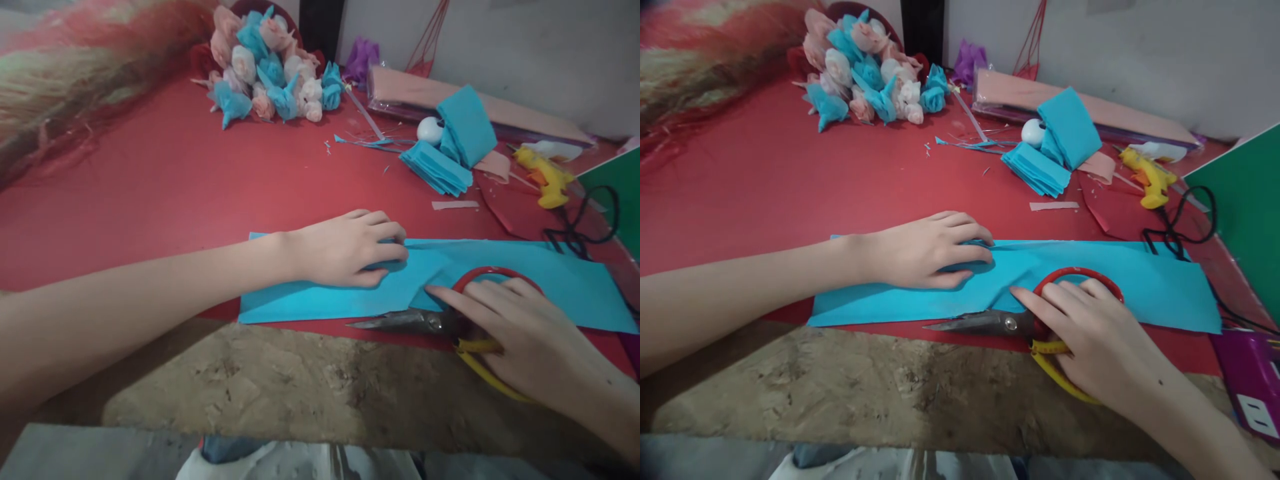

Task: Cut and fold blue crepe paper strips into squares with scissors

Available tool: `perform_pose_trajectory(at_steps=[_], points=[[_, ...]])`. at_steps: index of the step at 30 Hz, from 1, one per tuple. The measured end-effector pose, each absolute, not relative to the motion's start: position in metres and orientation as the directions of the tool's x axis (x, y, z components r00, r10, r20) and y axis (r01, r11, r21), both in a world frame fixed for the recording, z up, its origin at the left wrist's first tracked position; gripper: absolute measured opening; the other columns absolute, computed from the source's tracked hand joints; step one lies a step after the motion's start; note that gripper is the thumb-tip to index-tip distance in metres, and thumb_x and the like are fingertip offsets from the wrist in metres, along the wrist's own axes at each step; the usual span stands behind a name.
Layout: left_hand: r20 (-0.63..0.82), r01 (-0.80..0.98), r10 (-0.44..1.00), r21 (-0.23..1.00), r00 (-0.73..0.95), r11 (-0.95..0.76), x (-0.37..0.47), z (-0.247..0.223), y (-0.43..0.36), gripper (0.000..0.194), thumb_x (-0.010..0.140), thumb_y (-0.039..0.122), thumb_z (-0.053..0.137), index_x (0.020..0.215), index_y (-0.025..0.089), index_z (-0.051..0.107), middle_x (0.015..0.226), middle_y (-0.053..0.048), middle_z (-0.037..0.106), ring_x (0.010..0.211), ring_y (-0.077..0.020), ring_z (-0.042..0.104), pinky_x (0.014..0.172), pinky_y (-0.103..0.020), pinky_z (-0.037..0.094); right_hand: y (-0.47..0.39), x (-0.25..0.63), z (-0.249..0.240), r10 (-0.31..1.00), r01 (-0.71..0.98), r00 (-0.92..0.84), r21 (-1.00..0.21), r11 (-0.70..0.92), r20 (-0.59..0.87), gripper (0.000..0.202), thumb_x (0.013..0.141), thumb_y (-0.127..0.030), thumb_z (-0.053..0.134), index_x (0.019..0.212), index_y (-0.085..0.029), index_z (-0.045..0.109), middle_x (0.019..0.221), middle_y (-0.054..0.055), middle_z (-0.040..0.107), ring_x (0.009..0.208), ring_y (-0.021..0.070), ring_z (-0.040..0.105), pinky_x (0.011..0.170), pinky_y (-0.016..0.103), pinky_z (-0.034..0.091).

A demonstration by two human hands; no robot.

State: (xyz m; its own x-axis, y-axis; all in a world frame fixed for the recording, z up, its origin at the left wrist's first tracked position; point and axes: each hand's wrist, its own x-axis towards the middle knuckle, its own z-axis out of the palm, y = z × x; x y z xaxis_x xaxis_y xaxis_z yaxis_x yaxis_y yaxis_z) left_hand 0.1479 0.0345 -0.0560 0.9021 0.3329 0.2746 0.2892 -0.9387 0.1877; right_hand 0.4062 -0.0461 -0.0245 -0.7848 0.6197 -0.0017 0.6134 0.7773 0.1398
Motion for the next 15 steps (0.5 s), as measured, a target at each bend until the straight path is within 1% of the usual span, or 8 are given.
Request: perform_pose_trajectory(at_steps=[6, 10, 12, 15], points=[[0.291, 0.284, 0.326, 0.177, 0.900, -0.942, 0.147, -0.057, 0.035, 0.031, 0.091, 0.029, 0.042, 0.115, 0.015, 0.057, 0.123, -0.013, 0.055, 0.106, -0.0272, 0.050, 0.092, -0.040, 0.041, -0.042, 0.393, -0.027, 0.612, 0.610, -0.791, 0.094, 0.787, 0.008, 0.050, 0.070, -0.003, 0.041, 0.118, -0.013, 0.051, 0.077, 0.006, 0.055, 0.072, 0.0228, 0.051, 0.069, 0.036, 0.038], [0.281, 0.290, 0.331, 0.179, 0.901, -0.940, 0.147, -0.057, 0.035, 0.031, 0.091, 0.028, 0.043, 0.116, 0.014, 0.057, 0.123, -0.014, 0.055, 0.106, -0.0275, 0.050, 0.092, -0.041, 0.041, -0.036, 0.384, -0.025, 0.561, 0.564, -0.826, 0.063, 0.823, 0.063, 0.054, 0.062, -0.001, 0.039, 0.114, -0.013, 0.052, 0.077, 0.005, 0.057, 0.070, 0.0207, 0.051, 0.066, 0.032, 0.036], [0.281, 0.291, 0.332, 0.177, 0.901, -0.940, 0.147, -0.056, 0.034, 0.031, 0.091, 0.028, 0.043, 0.115, 0.014, 0.057, 0.123, -0.014, 0.055, 0.106, -0.0273, 0.051, 0.092, -0.041, 0.041, -0.034, 0.380, -0.025, 0.539, 0.545, -0.837, 0.048, 0.837, 0.092, 0.053, 0.062, -0.002, 0.040, 0.112, -0.012, 0.052, 0.076, 0.005, 0.058, 0.069, 0.0200, 0.051, 0.064, 0.031, 0.035], [0.286, 0.287, 0.329, 0.177, 0.900, -0.941, 0.147, -0.056, 0.034, 0.031, 0.091, 0.028, 0.044, 0.115, 0.015, 0.057, 0.123, -0.014, 0.055, 0.105, -0.0272, 0.051, 0.092, -0.041, 0.041, -0.033, 0.377, -0.025, 0.544, 0.549, -0.833, 0.023, 0.836, 0.096, 0.050, 0.063, -0.003, 0.041, 0.110, -0.012, 0.053, 0.076, 0.005, 0.059, 0.068, 0.0200, 0.052, 0.065, 0.031, 0.036]])
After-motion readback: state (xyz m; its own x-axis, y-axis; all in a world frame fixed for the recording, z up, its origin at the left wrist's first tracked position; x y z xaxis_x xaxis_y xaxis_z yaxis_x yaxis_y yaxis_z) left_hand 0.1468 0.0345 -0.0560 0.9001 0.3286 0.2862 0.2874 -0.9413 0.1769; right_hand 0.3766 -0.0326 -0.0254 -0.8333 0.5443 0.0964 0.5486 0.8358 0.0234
